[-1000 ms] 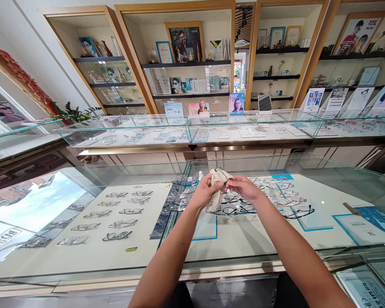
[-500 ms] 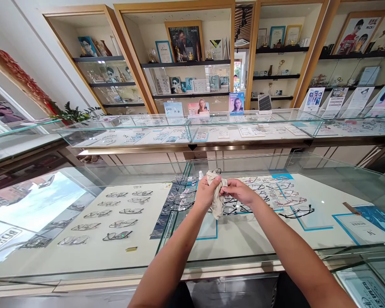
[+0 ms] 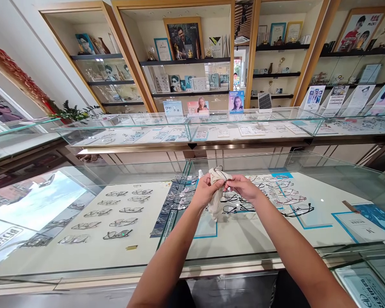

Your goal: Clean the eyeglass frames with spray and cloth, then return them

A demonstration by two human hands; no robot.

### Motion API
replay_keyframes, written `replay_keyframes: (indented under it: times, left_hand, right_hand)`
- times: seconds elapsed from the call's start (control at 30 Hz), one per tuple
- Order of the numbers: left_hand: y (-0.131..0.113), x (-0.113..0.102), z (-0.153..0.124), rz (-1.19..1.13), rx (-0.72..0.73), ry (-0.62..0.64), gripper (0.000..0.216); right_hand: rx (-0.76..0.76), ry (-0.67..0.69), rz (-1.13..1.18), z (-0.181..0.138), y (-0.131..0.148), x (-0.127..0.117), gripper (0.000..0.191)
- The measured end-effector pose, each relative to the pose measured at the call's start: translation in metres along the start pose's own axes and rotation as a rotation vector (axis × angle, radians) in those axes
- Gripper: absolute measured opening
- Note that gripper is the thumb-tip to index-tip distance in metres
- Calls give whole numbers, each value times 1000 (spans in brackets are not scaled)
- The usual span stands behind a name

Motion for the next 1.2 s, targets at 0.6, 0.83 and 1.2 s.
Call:
replay_keyframes:
  times: [0.6,0.83,1.2]
  left_hand:
    - [-4,-28,11,-93,120,-408,65]
    - [-11,-50,19,185,140,-316,72]
    - [-31,-3,16,-292,16,-240,51]
  right_hand:
    - [-64,-67,172,-4,12,-3,39]
    - [-91,-80,229,-7,26,-16,40]
    - [-667,-344,-783,-40,84,25,26]
Point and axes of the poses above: each hand's wrist, its own z-axis towards the middle knuckle, its own x-axis out of the palm, y = z × x, the point moved 6 cm from there along z, towards the middle knuckle, and after that the axes turned 12 degrees about -y, right-handed, at the moved point
